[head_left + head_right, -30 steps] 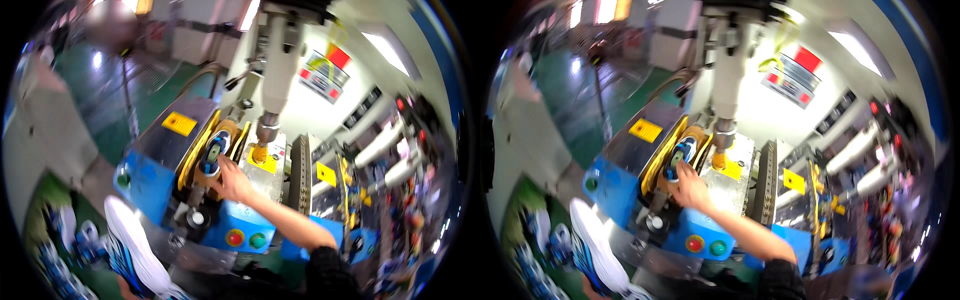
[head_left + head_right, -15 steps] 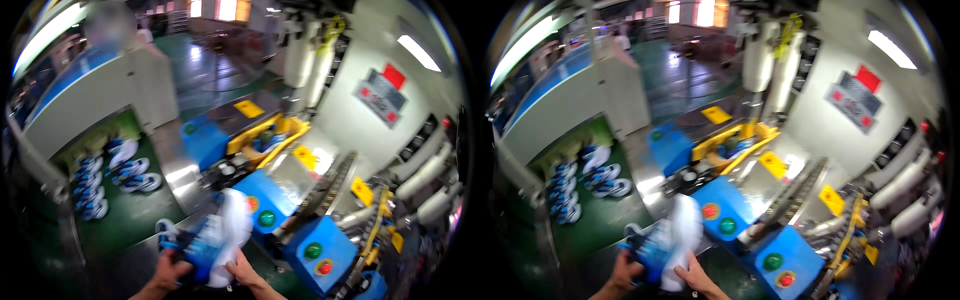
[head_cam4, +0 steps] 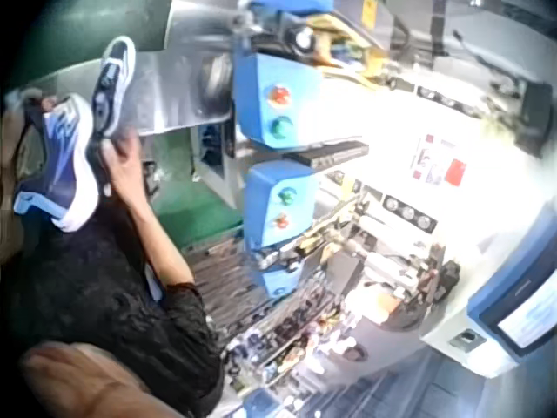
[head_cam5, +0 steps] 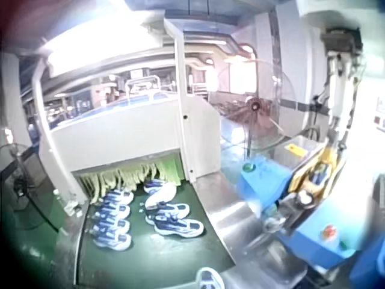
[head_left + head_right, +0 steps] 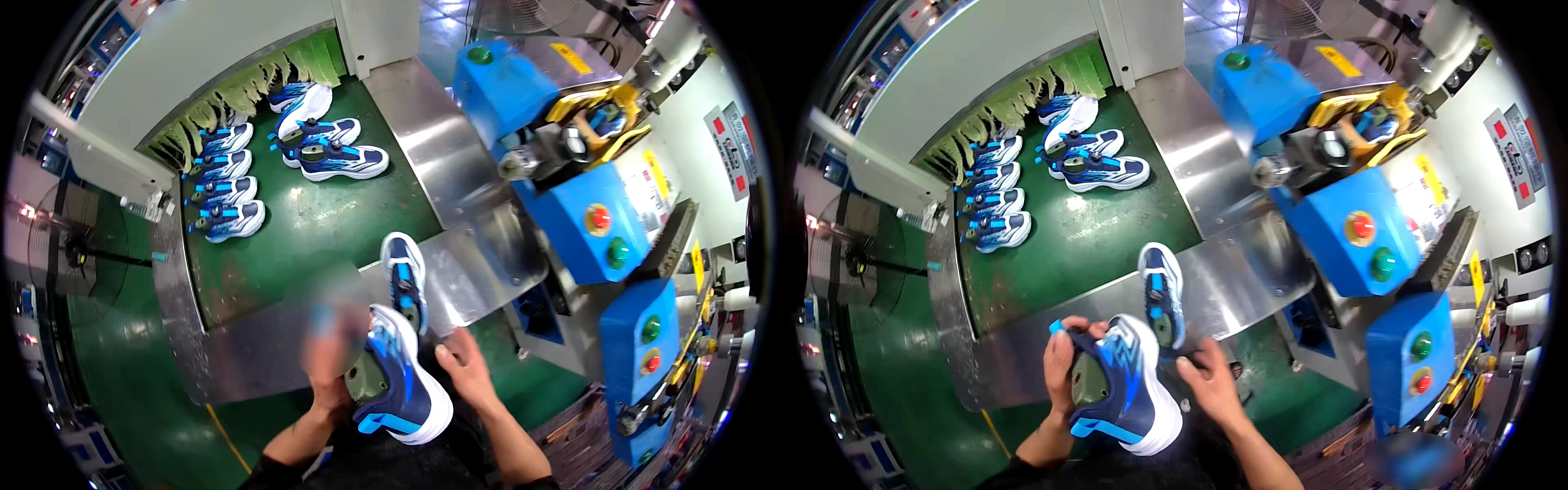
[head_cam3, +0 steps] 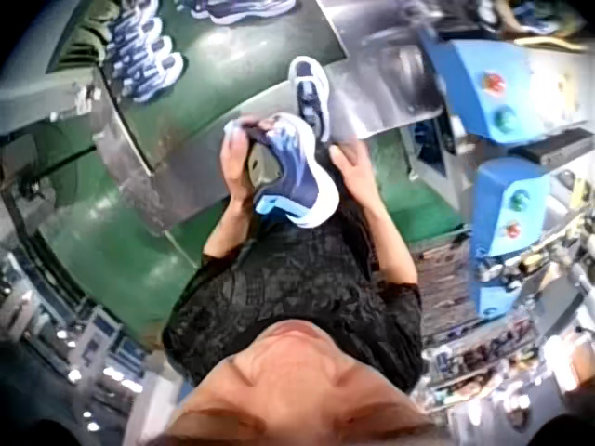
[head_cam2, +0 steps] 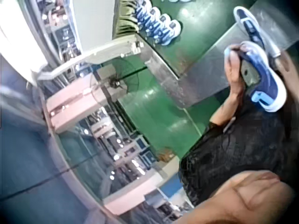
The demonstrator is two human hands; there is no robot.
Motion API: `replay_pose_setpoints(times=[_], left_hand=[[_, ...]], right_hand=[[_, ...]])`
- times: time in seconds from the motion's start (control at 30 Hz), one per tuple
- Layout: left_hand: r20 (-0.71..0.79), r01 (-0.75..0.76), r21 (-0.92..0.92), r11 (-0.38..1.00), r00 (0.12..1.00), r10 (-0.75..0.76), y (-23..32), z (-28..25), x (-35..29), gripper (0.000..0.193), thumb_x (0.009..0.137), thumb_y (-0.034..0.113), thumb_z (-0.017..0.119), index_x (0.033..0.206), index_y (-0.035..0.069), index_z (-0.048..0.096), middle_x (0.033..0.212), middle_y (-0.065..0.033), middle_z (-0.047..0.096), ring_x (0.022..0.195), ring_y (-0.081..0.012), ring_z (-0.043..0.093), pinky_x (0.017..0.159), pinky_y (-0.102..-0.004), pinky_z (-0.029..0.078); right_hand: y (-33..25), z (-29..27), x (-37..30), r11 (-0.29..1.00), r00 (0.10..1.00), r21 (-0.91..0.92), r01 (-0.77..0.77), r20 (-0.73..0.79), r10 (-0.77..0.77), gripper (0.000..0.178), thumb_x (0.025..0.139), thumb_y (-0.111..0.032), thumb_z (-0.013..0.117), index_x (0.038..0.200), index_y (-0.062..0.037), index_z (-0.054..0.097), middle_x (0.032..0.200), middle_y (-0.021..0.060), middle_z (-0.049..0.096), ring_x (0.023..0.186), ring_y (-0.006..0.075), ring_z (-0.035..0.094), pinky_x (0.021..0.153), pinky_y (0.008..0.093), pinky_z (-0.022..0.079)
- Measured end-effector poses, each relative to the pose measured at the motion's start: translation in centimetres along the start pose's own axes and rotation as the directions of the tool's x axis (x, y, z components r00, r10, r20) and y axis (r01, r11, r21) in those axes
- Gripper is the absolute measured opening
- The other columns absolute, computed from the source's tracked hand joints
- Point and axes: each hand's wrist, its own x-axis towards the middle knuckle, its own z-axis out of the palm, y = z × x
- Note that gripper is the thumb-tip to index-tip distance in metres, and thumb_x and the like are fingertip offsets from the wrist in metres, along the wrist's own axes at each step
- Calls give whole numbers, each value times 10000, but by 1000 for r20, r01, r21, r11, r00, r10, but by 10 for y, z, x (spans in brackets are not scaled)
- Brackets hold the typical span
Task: The person picks up shoes from a conveyor belt, places them into a shoe-lasting machine, and then puts them into a cooling or setting machine.
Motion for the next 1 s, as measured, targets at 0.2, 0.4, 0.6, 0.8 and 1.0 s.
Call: replay_pose_setpoints(times=[0.2,0.4,0.6,0.8,1.0], left_hand=[[-9,137,82,987,991,-137,-18,-91,72,396,1034,356,420,1096,-18,536,994,-113,619,1037,-223,553,967,-362,401],[167,163,-14,986,973,-159,-16,-139,117,373,1028,320,446,1176,0,567,1056,-88,618,941,-201,589,845,-345,475],[684,55,-23,998,729,-25,-32,-87,141,391,1053,349,389,1138,-15,503,987,-97,551,968,-192,508,1014,-366,352],[963,392,-202,897,-86,255,8,40,-23,462,965,482,482,1054,30,455,765,-92,535,879,-220,504,1107,-440,239],[606,499,325,803,-762,228,31,0,-252,314,740,246,730,831,104,466,663,-40,524,673,-175,517,785,-380,414]], right_hand=[[63,89,152,706,760,-706,-51,-486,-431,812,745,-274,800,1380,5,379,1230,309,574,1101,425,595,928,416,487],[-11,88,116,964,908,-226,-137,-418,30,577,734,-237,797,1208,5,574,1011,155,708,864,235,680,807,359,527],[40,110,-78,915,701,81,396,-671,-244,591,745,-276,826,1194,6,564,1015,92,626,943,152,588,840,326,494],[67,199,-283,901,154,-174,398,-955,-252,654,768,-298,797,1270,-1,500,1185,139,583,1070,211,555,948,346,441],[204,416,-425,838,-279,310,449,-842,461,820,740,-244,824,1384,33,398,1116,128,624,1030,202,587,912,338,480]])
